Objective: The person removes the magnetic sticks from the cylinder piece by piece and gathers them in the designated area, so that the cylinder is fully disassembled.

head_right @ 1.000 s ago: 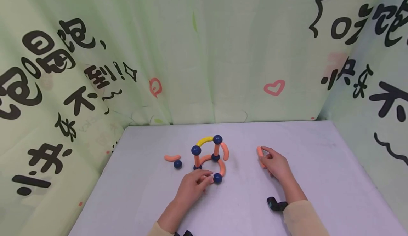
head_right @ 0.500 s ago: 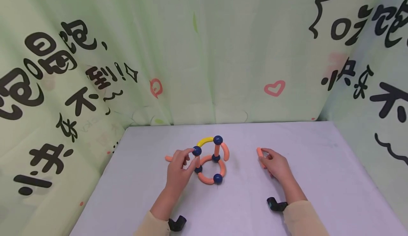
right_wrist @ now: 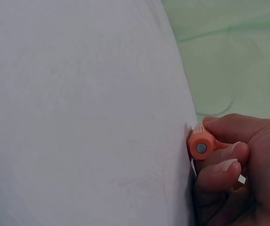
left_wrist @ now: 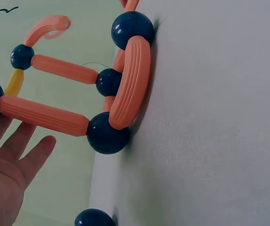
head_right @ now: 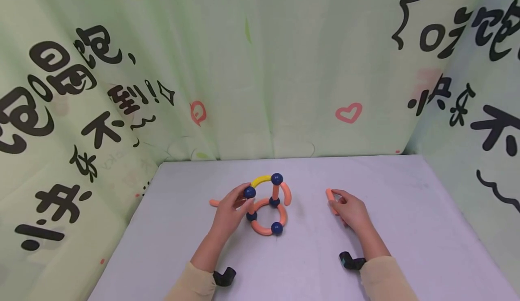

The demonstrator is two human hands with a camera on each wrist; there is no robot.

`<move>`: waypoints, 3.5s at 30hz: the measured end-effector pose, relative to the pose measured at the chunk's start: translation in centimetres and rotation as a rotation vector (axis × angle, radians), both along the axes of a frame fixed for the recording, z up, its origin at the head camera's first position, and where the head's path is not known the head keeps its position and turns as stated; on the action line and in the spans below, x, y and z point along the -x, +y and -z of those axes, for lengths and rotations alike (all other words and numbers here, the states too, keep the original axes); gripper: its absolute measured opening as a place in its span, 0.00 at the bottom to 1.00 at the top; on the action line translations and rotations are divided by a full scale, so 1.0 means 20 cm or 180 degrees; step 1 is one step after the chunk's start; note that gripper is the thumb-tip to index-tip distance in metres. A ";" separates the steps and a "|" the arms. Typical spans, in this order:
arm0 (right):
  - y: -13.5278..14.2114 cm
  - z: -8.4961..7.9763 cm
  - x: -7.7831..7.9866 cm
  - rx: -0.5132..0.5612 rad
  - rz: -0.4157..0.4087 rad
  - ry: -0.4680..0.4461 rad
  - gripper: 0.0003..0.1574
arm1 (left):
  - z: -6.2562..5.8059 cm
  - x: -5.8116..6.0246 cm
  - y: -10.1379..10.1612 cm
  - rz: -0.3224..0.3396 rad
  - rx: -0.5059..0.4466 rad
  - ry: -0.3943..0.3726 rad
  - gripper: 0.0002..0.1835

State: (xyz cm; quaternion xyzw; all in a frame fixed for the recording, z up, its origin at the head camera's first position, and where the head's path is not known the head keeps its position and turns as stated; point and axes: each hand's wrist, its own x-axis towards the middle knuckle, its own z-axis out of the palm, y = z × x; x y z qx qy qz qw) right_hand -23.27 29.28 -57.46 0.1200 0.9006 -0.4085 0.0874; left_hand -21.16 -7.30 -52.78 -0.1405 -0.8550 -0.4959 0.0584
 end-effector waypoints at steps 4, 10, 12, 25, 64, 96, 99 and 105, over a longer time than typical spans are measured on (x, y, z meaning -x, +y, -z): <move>0.00 0.00 0.00 -0.0012 -0.0016 0.0046 0.36 | 0.01 0.01 0.00 0.0021 -0.0158 -0.0110 0.26; -0.01 -0.02 0.00 -0.0006 -0.0026 0.0028 0.37 | 0.01 0.03 -0.01 -0.0038 -0.0105 -0.0122 0.26; -0.01 -0.03 0.00 -0.0008 -0.0028 0.0021 0.38 | 0.01 0.03 -0.01 -0.0046 -0.0101 -0.0122 0.25; -0.16 -0.22 -0.03 -0.0294 -0.0357 0.1072 0.28 | 0.03 0.05 -0.02 -0.0047 -0.0144 0.0020 0.26; -0.61 -0.39 0.00 0.0521 -0.1020 0.0715 0.19 | 0.02 0.05 -0.02 -0.0064 -0.0179 -0.0057 0.25; -0.45 -0.40 -0.04 0.0640 -0.0790 0.0655 0.31 | 0.02 0.05 -0.02 -0.0060 -0.0187 0.0030 0.25; -0.39 -0.39 -0.05 0.0781 -0.0656 0.0534 0.33 | 0.02 0.05 -0.02 -0.0069 -0.0198 0.0021 0.25; -0.24 -0.37 -0.05 0.1011 -0.0443 0.0296 0.40 | 0.03 0.05 -0.02 -0.0067 -0.0180 0.0045 0.25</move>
